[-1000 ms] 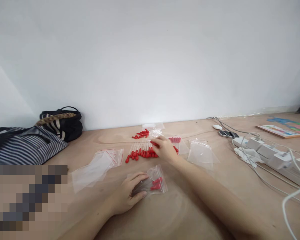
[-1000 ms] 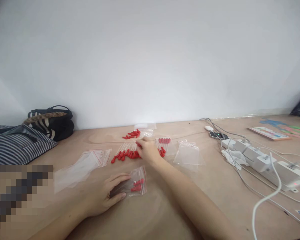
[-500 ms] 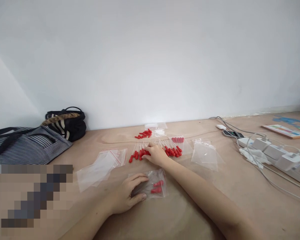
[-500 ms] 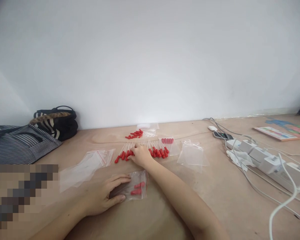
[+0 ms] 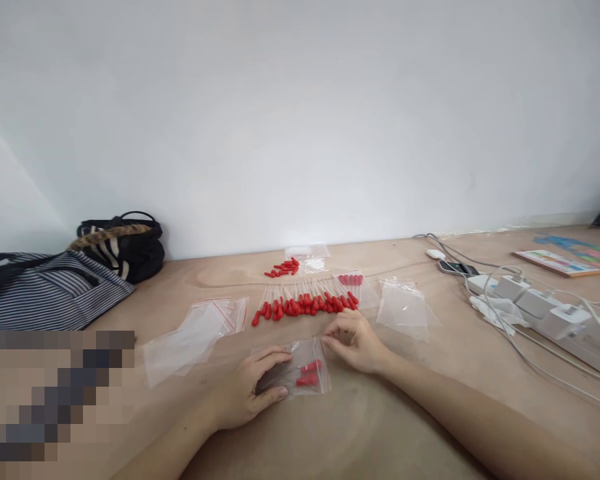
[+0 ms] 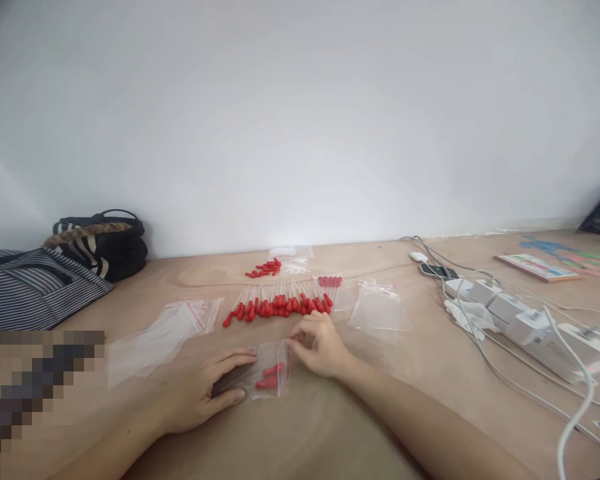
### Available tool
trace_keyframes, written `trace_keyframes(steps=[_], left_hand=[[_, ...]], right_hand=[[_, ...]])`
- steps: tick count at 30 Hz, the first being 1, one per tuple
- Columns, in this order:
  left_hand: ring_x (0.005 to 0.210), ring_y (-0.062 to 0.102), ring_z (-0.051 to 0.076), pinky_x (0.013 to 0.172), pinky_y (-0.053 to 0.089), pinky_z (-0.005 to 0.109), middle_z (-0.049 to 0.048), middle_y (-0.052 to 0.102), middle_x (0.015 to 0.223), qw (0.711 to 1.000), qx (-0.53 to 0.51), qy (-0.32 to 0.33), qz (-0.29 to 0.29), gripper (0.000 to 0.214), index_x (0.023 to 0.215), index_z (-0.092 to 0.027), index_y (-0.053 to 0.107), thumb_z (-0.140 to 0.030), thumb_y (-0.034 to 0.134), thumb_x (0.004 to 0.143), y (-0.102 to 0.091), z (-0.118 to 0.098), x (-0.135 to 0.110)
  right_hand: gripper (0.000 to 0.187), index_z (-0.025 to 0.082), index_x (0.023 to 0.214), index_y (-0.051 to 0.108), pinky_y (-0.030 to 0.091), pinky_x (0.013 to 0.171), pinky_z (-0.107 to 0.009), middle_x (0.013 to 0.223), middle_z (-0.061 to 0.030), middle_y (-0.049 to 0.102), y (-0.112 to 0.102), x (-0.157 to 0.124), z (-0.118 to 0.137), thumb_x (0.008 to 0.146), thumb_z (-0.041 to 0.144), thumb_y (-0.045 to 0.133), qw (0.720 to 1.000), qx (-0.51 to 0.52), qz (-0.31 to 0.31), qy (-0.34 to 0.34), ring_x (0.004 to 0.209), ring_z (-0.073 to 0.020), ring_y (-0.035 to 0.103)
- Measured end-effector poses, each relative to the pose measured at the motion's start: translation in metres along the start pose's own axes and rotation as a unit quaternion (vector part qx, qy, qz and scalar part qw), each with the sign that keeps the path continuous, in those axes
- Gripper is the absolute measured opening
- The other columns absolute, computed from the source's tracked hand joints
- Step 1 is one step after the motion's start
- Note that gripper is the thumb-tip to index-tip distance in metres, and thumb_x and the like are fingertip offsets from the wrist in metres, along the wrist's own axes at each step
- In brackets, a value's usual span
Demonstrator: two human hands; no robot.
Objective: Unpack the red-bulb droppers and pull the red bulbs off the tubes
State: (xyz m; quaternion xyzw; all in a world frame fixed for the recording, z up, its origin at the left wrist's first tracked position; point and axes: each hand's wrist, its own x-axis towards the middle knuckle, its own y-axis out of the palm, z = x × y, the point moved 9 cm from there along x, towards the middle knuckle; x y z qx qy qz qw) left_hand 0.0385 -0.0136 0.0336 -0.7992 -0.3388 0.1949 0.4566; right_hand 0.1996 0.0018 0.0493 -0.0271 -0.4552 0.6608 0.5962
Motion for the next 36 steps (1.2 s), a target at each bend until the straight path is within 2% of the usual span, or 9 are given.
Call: trace_keyframes(steps=[4,9,15,19,21,26,30,33,36], left_hand=[[0.112,0.048,0.024,0.095,0.039,0.040,0.0069,0.051,0.125,1.000,0.005,0.005,-0.001,0.038,0.115,-0.024,0.052,-0.033,0.051,0.078,0.000,-0.006,0.003],[0.111,0.049,0.023,0.095,0.039,0.040,0.0058,0.052,0.123,1.000,-0.008,0.019,-0.020,0.035,0.113,-0.024,0.053,-0.032,0.051,0.078,0.000,-0.007,0.004],[0.113,0.047,0.023,0.096,0.038,0.040,0.0069,0.052,0.124,1.000,0.000,0.024,-0.015,0.035,0.114,-0.023,0.052,-0.033,0.049,0.080,0.003,-0.005,0.004],[0.114,0.046,0.023,0.096,0.038,0.039,0.0066,0.050,0.125,1.000,0.003,0.022,-0.011,0.036,0.115,-0.023,0.051,-0.033,0.049,0.081,0.003,-0.005,0.004],[0.114,0.047,0.023,0.096,0.039,0.039,0.0061,0.051,0.125,1.000,0.000,0.021,-0.011,0.036,0.115,-0.024,0.051,-0.035,0.049,0.081,0.002,-0.006,0.003],[0.113,0.048,0.024,0.095,0.039,0.040,0.0055,0.050,0.126,1.000,-0.003,0.009,-0.014,0.038,0.116,-0.026,0.051,-0.037,0.051,0.079,0.000,-0.004,0.003],[0.113,0.047,0.025,0.096,0.038,0.042,0.0057,0.049,0.127,1.000,-0.001,0.000,-0.011,0.039,0.116,-0.026,0.051,-0.037,0.051,0.078,-0.001,-0.003,0.002],[0.114,0.046,0.024,0.097,0.037,0.042,0.0056,0.048,0.127,1.000,-0.001,0.002,-0.007,0.038,0.115,-0.026,0.051,-0.036,0.051,0.078,0.000,-0.005,0.002],[0.114,0.046,0.023,0.097,0.037,0.040,0.0065,0.049,0.125,0.999,-0.007,0.006,-0.031,0.036,0.113,-0.024,0.052,-0.037,0.049,0.080,-0.004,-0.003,0.003]], right_hand=[[0.018,0.024,0.079,0.068,0.034,0.076,-0.033,0.067,-0.0001,0.058,0.016,-0.016,0.003,0.072,0.039,0.061,0.996,0.010,0.092,0.016,0.071,-0.0141,0.050],[0.034,0.028,0.089,0.067,0.032,0.077,-0.033,0.087,-0.0017,0.062,0.031,-0.012,0.012,0.061,0.048,0.068,0.988,-0.012,0.155,-0.004,0.082,-0.0172,0.050],[0.024,0.032,0.097,0.064,0.033,0.075,-0.030,0.091,0.0001,0.065,0.043,-0.015,0.033,0.074,0.032,0.060,0.973,-0.041,0.208,-0.089,0.087,-0.0169,0.051],[0.021,0.023,0.090,0.067,0.038,0.074,-0.027,0.082,-0.0031,0.064,0.039,-0.017,0.045,0.073,0.020,0.055,0.974,-0.023,0.177,-0.142,0.078,-0.0148,0.054],[0.023,0.021,0.088,0.067,0.041,0.071,-0.026,0.083,-0.0039,0.063,0.032,-0.017,0.043,0.069,0.017,0.055,0.977,-0.007,0.168,-0.132,0.075,-0.0143,0.056],[0.034,0.022,0.093,0.066,0.044,0.058,-0.021,0.087,-0.0033,0.061,0.003,-0.015,0.010,0.063,0.012,0.055,0.984,0.064,0.167,-0.021,0.068,-0.0115,0.057],[0.024,0.021,0.084,0.069,0.046,0.063,-0.024,0.087,-0.0047,0.062,-0.026,-0.011,-0.024,0.064,0.014,0.056,0.975,0.175,0.130,0.055,0.078,-0.0147,0.058],[0.014,0.021,0.077,0.070,0.047,0.066,-0.027,0.086,-0.0046,0.063,-0.047,-0.007,-0.047,0.065,0.023,0.062,0.961,0.246,0.072,0.108,0.076,-0.0150,0.059],[0.016,0.020,0.075,0.069,0.047,0.071,-0.029,0.083,-0.0036,0.064,-0.073,-0.003,-0.068,0.063,0.030,0.066,0.955,0.245,-0.057,0.160,0.077,-0.0157,0.059]])
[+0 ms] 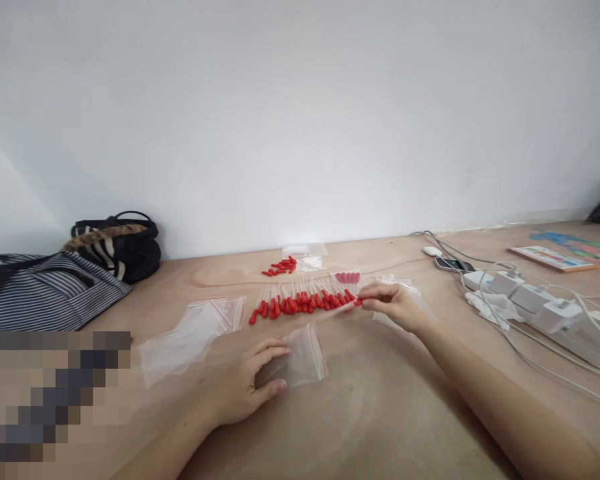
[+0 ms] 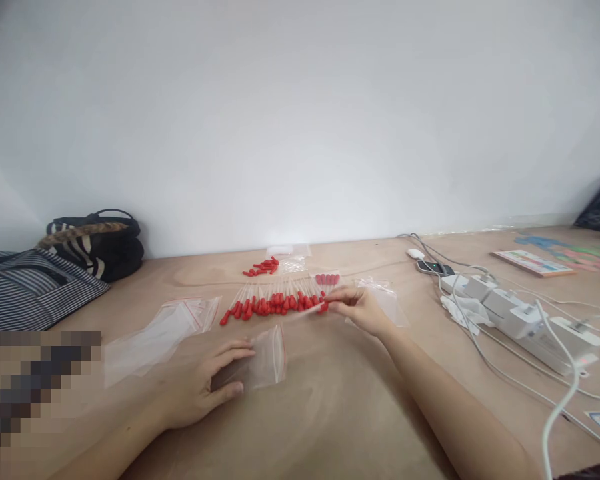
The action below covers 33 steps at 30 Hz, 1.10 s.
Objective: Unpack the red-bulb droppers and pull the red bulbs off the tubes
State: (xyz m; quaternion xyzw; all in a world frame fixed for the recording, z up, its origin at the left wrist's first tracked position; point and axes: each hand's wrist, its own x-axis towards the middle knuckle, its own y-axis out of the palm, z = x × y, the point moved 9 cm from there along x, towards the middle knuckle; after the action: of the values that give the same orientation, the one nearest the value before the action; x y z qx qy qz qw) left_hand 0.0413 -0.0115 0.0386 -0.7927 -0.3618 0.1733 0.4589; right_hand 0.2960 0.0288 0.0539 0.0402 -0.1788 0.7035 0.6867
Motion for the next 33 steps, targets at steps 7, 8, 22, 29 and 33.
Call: trace_keyframes(steps=[7,8,22,29,33], left_hand=[[0.103,0.053,0.024,0.089,0.042,0.039,0.0072,0.059,0.107,0.990,0.041,-0.069,-0.116,0.031,0.102,-0.019,0.057,-0.039,0.051,0.078,-0.022,0.035,0.004],[0.101,0.053,0.024,0.088,0.042,0.039,0.0070,0.060,0.105,0.988,0.049,-0.076,-0.123,0.032,0.101,-0.019,0.057,-0.039,0.053,0.076,-0.024,0.038,0.003],[0.103,0.050,0.025,0.088,0.041,0.041,0.0073,0.055,0.109,0.990,0.056,-0.063,-0.116,0.033,0.099,-0.022,0.061,-0.040,0.056,0.073,-0.012,0.040,0.003],[0.105,0.049,0.026,0.089,0.041,0.043,0.0075,0.054,0.111,0.990,0.062,-0.062,-0.108,0.032,0.100,-0.022,0.061,-0.039,0.055,0.074,-0.013,0.035,0.002],[0.104,0.050,0.026,0.089,0.041,0.042,0.0076,0.054,0.110,0.990,0.058,-0.060,-0.111,0.032,0.102,-0.022,0.060,-0.040,0.053,0.075,-0.011,0.035,0.003]], right_hand=[[0.017,0.020,0.081,0.068,0.048,0.071,-0.030,0.085,-0.0061,0.062,0.003,0.015,0.015,0.071,0.028,0.056,0.966,-0.140,-0.197,-0.098,0.079,-0.0169,0.059],[0.017,0.021,0.081,0.068,0.048,0.072,-0.030,0.084,-0.0062,0.062,0.012,0.017,0.018,0.073,0.026,0.055,0.956,-0.175,-0.202,-0.123,0.079,-0.0168,0.058],[0.019,0.020,0.076,0.066,0.037,0.070,-0.026,0.079,-0.0042,0.062,0.087,0.037,0.005,0.082,0.022,0.048,0.868,-0.458,-0.112,-0.157,0.074,-0.0142,0.054],[0.034,0.019,0.066,0.064,0.034,0.061,-0.025,0.069,-0.0033,0.062,0.077,0.012,0.016,0.083,0.040,0.044,0.915,-0.395,-0.063,-0.058,0.068,-0.0137,0.053],[0.029,0.018,0.058,0.059,0.032,0.049,-0.021,0.060,0.0004,0.060,0.105,-0.017,-0.004,0.067,0.046,0.061,0.952,-0.282,0.083,0.086,0.054,-0.0104,0.051]])
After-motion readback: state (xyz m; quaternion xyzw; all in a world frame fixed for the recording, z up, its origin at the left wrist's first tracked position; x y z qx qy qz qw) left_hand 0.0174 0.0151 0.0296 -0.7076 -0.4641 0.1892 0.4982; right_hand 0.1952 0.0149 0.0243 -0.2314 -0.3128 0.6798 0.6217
